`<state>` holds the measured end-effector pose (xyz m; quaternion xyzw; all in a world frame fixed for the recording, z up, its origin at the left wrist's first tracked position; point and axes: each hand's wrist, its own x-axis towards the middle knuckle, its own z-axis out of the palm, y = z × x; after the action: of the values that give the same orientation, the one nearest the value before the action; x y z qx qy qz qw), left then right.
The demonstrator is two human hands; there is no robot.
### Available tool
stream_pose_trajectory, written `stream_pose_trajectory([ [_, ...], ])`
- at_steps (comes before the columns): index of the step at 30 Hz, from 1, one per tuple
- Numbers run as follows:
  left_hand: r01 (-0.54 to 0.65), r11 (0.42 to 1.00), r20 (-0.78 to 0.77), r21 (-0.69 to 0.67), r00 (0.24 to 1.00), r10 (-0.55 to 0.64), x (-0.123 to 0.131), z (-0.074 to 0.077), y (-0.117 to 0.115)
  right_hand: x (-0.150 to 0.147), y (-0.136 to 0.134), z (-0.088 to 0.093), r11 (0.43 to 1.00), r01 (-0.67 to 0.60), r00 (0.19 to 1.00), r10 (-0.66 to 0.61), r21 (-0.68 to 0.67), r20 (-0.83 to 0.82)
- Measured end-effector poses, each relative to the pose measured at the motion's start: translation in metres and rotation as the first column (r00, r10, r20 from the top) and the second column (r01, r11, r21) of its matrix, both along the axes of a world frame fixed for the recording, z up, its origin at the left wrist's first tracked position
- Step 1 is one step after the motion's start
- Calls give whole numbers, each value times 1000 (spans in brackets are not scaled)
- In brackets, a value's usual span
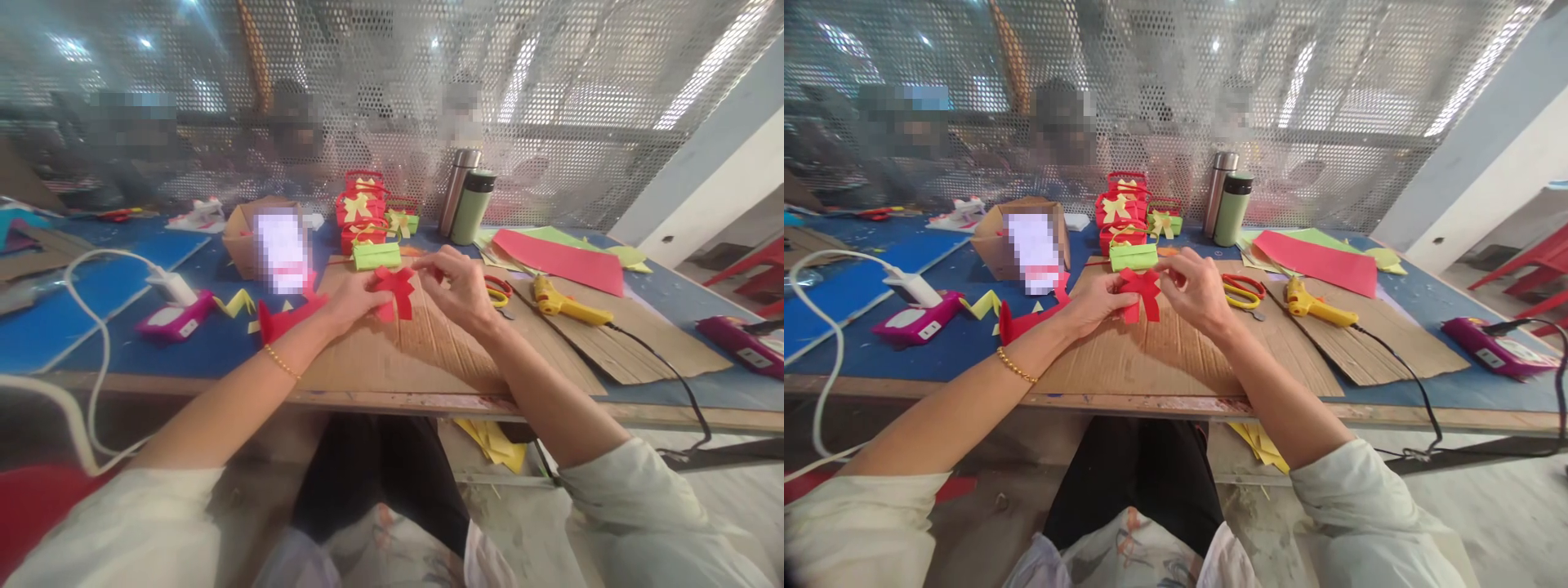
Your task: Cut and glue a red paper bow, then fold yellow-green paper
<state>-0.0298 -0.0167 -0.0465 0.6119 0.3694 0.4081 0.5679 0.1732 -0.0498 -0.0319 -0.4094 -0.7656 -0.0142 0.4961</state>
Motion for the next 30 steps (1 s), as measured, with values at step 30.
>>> stream_pose_trajectory([
  [30,-82,997,-72,-3,994,82,-11,6,12,60,-44,-6,912,19,981,63,-409,186],
])
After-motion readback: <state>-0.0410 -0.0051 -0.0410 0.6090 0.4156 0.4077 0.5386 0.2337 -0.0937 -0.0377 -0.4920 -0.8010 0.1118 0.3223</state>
